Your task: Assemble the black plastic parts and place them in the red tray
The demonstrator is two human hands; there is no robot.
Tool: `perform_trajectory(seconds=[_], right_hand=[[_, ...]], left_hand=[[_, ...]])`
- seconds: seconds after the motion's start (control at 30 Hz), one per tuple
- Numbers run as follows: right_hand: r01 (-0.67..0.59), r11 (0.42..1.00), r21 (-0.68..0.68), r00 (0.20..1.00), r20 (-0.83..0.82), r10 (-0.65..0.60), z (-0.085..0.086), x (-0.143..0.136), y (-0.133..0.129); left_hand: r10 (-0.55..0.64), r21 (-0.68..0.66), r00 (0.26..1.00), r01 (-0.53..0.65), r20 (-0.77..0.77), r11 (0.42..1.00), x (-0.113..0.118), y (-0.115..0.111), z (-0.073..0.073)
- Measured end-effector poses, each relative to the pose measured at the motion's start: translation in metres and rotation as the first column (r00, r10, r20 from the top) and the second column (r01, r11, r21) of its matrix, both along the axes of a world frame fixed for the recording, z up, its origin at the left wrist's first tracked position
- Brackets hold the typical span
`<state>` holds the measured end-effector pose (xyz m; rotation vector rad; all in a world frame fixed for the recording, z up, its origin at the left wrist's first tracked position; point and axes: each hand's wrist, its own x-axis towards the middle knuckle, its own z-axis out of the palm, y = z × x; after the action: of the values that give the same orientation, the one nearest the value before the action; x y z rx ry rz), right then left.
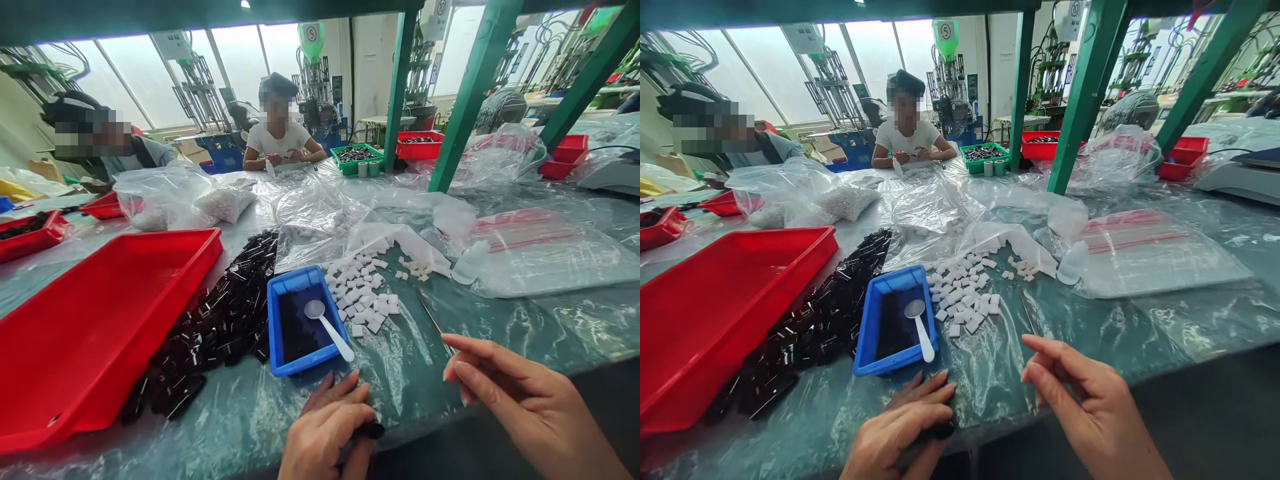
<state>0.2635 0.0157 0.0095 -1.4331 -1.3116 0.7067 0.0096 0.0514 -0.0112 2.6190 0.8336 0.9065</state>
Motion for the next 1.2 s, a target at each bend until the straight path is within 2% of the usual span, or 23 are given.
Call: perform_trajectory(seconds=[0.2, 0.37, 0.47, 0.53, 0.6, 0.67, 0.8, 0.93, 1.03, 1.2], right_hand=[[0.124, 0.992, -0.029, 0.984, -0.129, -0.127, 0.002, -0.010, 0.000], [0.089, 0.996, -0.031, 0.988, -0.123, -0.092, 0.001, -0.008, 0.005], [0.020, 0.999, 0.026, 1.000, 0.013, -0.021, -0.001, 0.000, 0.013], [-0.019, 0.991, 0.132, 0.989, 0.146, 0.000, 0.000, 0.004, 0.023], [-0.065, 0.966, 0.249, 0.956, 0.294, -0.011, 0.001, 0.005, 0.036], [-0.120, 0.948, 0.294, 0.911, 0.412, -0.012, 0.003, 0.003, 0.049], [-0.220, 0.956, 0.192, 0.832, 0.550, 0.081, 0.002, -0.001, 0.072], [-0.287, 0.955, 0.074, 0.737, 0.654, 0.170, -0.006, -0.003, 0.085], [-0.314, 0.949, 0.012, 0.682, 0.698, 0.217, -0.011, -0.001, 0.089], [-0.323, 0.946, -0.023, 0.637, 0.734, 0.235, -0.013, 0.002, 0.093]], left_hand=[[0.010, 0.009, 1.000, -0.010, 0.008, 1.000, 0.004, 0.000, 0.005], [0.022, -0.062, 0.999, -0.020, 0.041, 0.998, 0.007, 0.001, 0.001], [0.012, -0.067, 0.999, -0.008, 0.050, 0.998, 0.007, 0.002, 0.000], [-0.005, -0.056, 0.999, 0.007, 0.041, 0.998, 0.006, 0.002, 0.000], [-0.035, -0.048, 0.999, 0.037, 0.030, 0.998, 0.007, 0.002, 0.000], [-0.037, -0.048, 0.998, 0.040, 0.053, 0.998, 0.009, 0.000, 0.001], [0.037, -0.101, 0.986, -0.021, 0.160, 0.995, 0.018, -0.003, 0.007], [0.078, -0.145, 0.963, -0.041, 0.259, 0.989, 0.024, -0.004, 0.014], [0.086, -0.180, 0.954, -0.034, 0.287, 0.983, 0.025, -0.004, 0.016], [0.055, -0.182, 0.952, 0.001, 0.301, 0.983, 0.025, -0.002, 0.018]])
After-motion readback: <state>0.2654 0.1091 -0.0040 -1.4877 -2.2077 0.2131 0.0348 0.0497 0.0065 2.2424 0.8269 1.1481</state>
